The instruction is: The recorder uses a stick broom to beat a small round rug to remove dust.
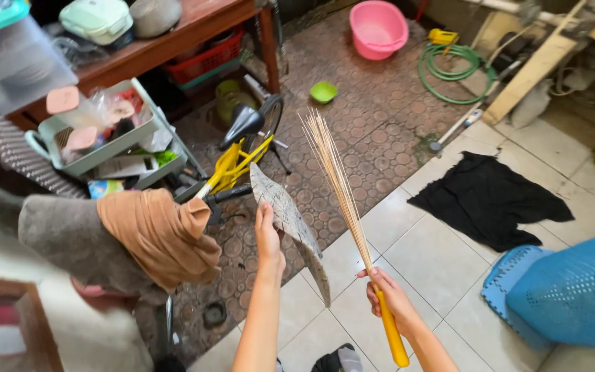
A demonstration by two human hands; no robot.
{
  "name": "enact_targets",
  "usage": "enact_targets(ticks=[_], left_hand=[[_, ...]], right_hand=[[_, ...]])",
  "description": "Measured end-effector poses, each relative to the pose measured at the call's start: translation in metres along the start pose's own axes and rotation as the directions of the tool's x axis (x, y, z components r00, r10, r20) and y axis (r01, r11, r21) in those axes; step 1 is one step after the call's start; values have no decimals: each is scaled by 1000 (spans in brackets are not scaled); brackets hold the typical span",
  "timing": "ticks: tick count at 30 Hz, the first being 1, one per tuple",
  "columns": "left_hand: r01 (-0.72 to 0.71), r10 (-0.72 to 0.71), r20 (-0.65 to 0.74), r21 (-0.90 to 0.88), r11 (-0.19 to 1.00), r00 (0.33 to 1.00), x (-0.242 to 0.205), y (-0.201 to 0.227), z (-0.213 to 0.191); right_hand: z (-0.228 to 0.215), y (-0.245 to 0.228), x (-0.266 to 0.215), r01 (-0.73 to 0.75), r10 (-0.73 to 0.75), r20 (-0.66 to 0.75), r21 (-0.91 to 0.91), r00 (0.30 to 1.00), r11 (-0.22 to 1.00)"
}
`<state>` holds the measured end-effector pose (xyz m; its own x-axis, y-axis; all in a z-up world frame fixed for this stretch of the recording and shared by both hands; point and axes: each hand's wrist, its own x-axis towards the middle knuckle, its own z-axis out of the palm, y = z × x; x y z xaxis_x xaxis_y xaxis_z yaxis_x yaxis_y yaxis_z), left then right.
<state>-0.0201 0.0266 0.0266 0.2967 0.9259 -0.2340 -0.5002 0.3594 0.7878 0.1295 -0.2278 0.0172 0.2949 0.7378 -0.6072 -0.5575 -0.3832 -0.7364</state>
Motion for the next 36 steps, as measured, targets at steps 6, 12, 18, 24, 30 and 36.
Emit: enact_targets(ticks=[6, 12, 18, 24, 30, 36], left_hand=[[-23, 13, 161, 61, 998, 987, 29, 33, -20], [-65, 35, 239, 117, 991, 970, 48, 46, -26], [-21, -25, 306, 146, 989, 952, 70, 44, -7], [-21, -52, 354, 200, 980, 934, 123, 19, 32], [26, -80, 297, 182, 983, 952, 191, -6, 90], [-13, -24, 277, 132, 991, 961, 288, -84, 174]], right_hand=[[56, 18, -15, 83, -77, -130, 43, 989, 996], [102, 24, -13, 162, -139, -195, 110, 971, 981], [97, 26, 2, 222, -197, -201, 108, 960, 969], [84, 0, 27, 232, -189, -265, 139, 946, 963], [28, -50, 95, 219, -179, -262, 135, 948, 966], [-53, -137, 159, 176, -154, -195, 101, 969, 979]])
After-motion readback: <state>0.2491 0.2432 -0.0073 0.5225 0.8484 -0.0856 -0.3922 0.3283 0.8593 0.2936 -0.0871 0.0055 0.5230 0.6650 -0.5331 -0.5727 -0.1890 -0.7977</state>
